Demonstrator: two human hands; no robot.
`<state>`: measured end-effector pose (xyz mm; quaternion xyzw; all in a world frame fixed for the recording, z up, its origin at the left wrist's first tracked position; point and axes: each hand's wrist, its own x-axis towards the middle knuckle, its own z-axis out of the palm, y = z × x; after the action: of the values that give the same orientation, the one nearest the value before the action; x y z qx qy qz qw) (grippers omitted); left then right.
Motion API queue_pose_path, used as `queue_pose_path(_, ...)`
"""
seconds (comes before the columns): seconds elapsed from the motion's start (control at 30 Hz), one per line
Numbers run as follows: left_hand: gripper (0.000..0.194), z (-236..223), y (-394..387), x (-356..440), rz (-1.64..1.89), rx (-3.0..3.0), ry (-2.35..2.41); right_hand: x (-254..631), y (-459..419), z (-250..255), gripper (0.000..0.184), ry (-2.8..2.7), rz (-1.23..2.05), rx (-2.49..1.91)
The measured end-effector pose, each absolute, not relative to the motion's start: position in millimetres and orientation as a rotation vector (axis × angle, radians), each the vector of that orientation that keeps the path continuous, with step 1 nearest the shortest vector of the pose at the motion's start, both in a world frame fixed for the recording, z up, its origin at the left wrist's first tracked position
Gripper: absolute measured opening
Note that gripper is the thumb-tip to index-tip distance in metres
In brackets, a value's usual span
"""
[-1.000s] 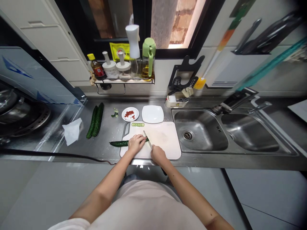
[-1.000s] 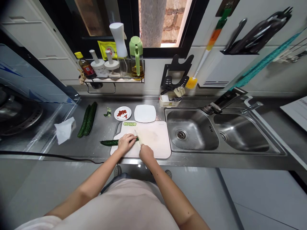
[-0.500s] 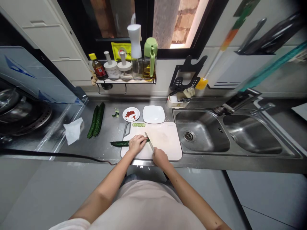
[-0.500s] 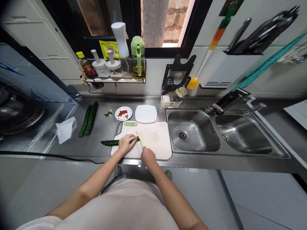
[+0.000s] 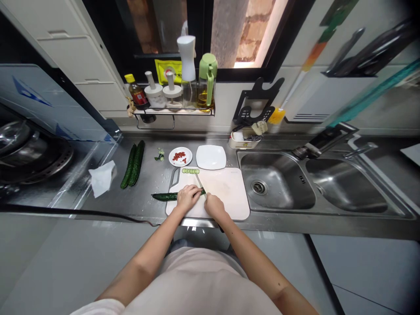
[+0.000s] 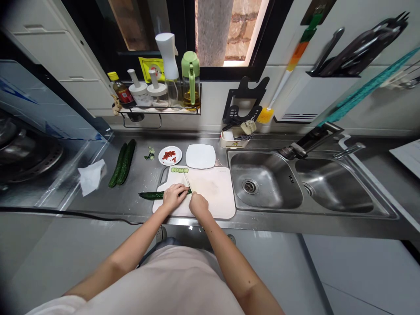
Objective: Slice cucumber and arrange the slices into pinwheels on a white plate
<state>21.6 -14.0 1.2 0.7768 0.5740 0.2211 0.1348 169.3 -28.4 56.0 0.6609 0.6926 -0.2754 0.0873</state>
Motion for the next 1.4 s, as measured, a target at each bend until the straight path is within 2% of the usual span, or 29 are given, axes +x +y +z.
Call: queue_pose_path(1.4,0.025,8,-10,19,0.577,2.264,1.625,216,-90,69,0.021,1.991,-0.827,1.999)
